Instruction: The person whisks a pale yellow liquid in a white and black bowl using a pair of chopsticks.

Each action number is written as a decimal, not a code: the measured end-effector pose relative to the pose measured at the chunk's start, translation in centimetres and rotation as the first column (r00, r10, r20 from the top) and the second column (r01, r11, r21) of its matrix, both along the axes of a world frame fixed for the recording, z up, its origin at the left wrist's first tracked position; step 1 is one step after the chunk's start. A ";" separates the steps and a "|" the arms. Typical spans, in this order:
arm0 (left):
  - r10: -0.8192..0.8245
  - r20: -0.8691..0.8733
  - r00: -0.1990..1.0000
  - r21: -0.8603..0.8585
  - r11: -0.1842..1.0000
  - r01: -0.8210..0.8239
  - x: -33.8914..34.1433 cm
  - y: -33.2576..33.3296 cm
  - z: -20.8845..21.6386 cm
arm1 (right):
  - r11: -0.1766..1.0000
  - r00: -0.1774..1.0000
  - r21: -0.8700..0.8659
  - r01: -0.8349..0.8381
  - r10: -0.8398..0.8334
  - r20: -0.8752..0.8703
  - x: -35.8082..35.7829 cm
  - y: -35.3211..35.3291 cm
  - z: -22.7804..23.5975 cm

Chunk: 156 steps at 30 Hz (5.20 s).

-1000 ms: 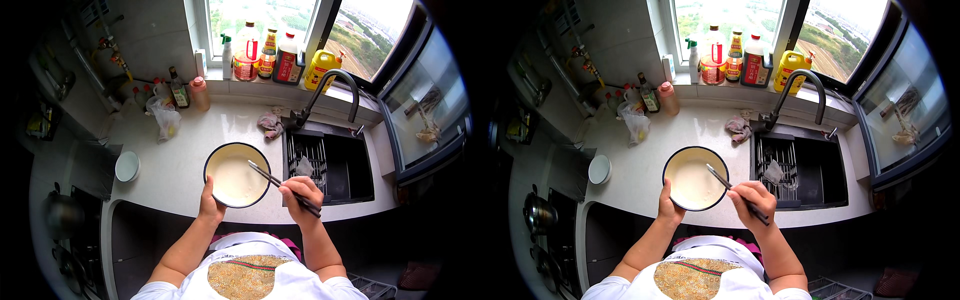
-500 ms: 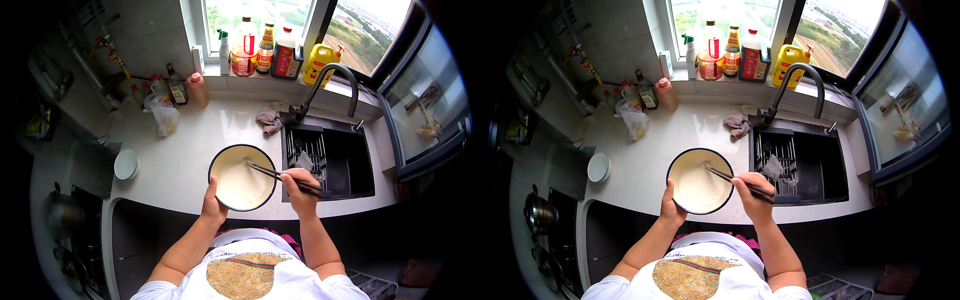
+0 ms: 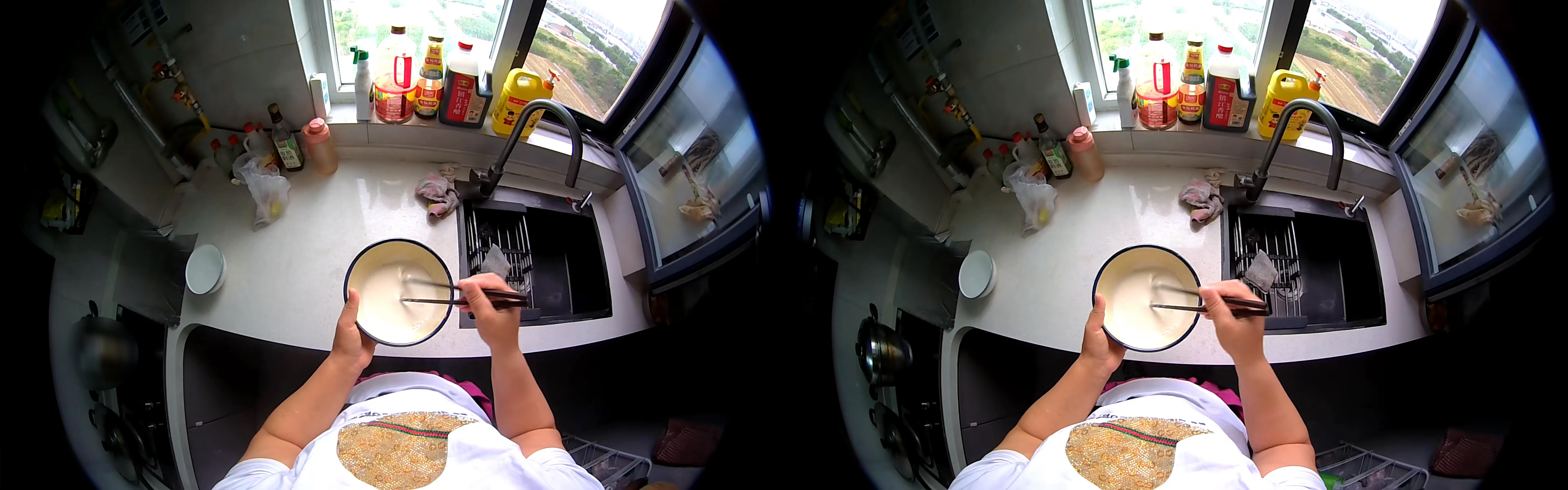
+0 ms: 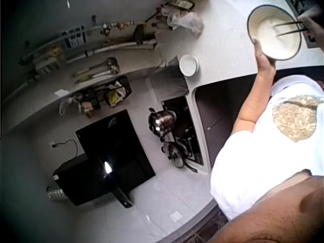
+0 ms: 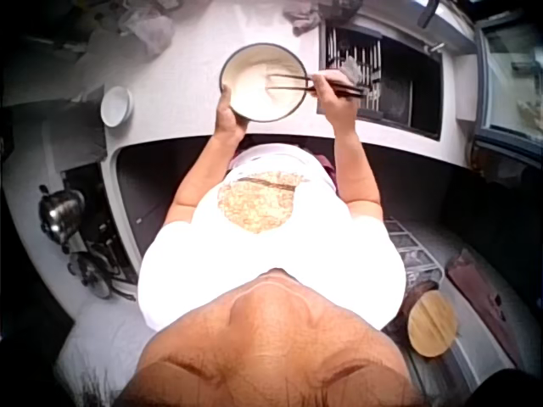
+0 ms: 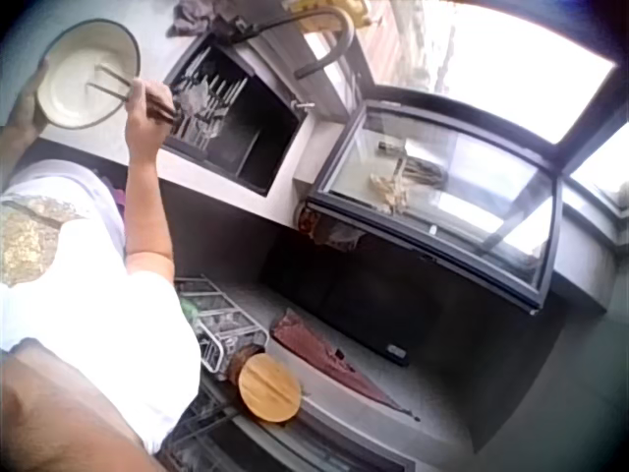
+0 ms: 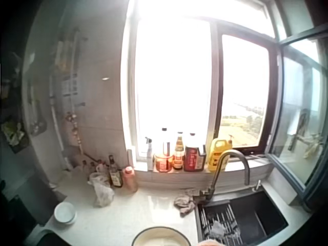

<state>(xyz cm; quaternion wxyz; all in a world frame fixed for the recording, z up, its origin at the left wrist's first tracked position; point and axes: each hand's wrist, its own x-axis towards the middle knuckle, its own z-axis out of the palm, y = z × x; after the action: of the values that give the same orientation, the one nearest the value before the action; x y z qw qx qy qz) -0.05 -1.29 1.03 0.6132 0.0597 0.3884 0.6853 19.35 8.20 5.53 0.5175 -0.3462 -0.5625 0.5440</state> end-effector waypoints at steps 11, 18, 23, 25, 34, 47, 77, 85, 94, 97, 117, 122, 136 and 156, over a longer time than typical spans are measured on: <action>-0.026 -0.014 1.000 -0.010 1.000 0.026 0.2 0.2 0.0 | 0.995 0.980 0.070 0.071 -0.082 0.180 0.4 1.6 1.9; 0.006 0.073 0.997 -0.080 0.997 0.000 0.4 1.3 -0.7 | 0.929 0.878 0.234 -0.288 0.158 0.452 -1.4 -0.9 3.8; 0.017 0.075 0.997 -0.106 0.994 -0.008 0.6 1.5 0.0 | 0.979 0.942 0.201 0.038 -0.102 0.319 -0.4 1.4 3.0; 0.018 0.075 0.997 -0.128 0.992 -0.009 0.9 1.8 0.2 | 0.940 0.943 0.342 -0.005 -0.110 0.314 -1.3 1.7 2.5; 0.049 0.094 0.994 -0.112 0.993 -0.039 0.4 1.4 0.2 | 0.994 0.975 -0.107 0.034 -0.010 0.223 0.9 2.0 2.6; 0.030 0.088 0.996 -0.097 0.995 -0.021 0.5 0.3 -0.1 | 0.982 0.972 -0.179 0.054 -0.011 0.234 0.9 1.9 2.2; 0.040 0.042 0.998 -0.093 0.995 -0.036 -0.2 0.1 0.6 | 0.993 0.988 0.020 0.118 -0.119 0.102 0.6 2.5 2.4; 0.039 0.044 0.998 -0.096 0.995 -0.034 -0.6 0.1 0.4 | 0.985 0.967 0.060 0.164 -0.172 0.189 1.2 3.4 2.0; 0.041 0.035 0.999 -0.087 0.995 -0.038 -0.4 0.1 0.5 | 0.999 0.975 0.011 0.051 -0.052 0.217 0.0 2.0 2.9; 0.043 0.029 0.999 -0.086 0.995 -0.041 -0.5 0.1 0.8 | 0.990 0.973 -0.014 0.142 -0.137 0.186 0.4 2.4 2.6; 0.017 0.002 1.000 -0.091 0.996 -0.017 -0.4 -0.1 0.9 | 0.985 0.975 0.113 0.131 -0.148 0.165 1.8 2.5 4.4; 0.021 -0.016 1.000 -0.057 0.998 -0.022 -0.5 0.1 1.2 | 0.981 0.966 0.124 0.153 -0.174 0.189 1.9 2.6 4.7; 0.046 0.026 0.999 -0.052 0.998 -0.045 -0.4 0.0 1.4 | 0.995 0.993 -0.095 0.032 -0.021 0.117 -0.8 1.6 1.3; 0.005 0.006 1.000 -0.084 0.996 -0.005 -0.3 -0.5 1.2 | 0.978 0.973 0.018 0.206 -0.206 0.104 1.6 3.2 3.0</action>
<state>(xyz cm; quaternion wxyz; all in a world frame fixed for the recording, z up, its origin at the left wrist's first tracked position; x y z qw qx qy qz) -0.40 -1.80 2.28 0.6146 0.0309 0.4152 0.6700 20.91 11.35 8.55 0.5419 -0.4291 -0.5520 0.4664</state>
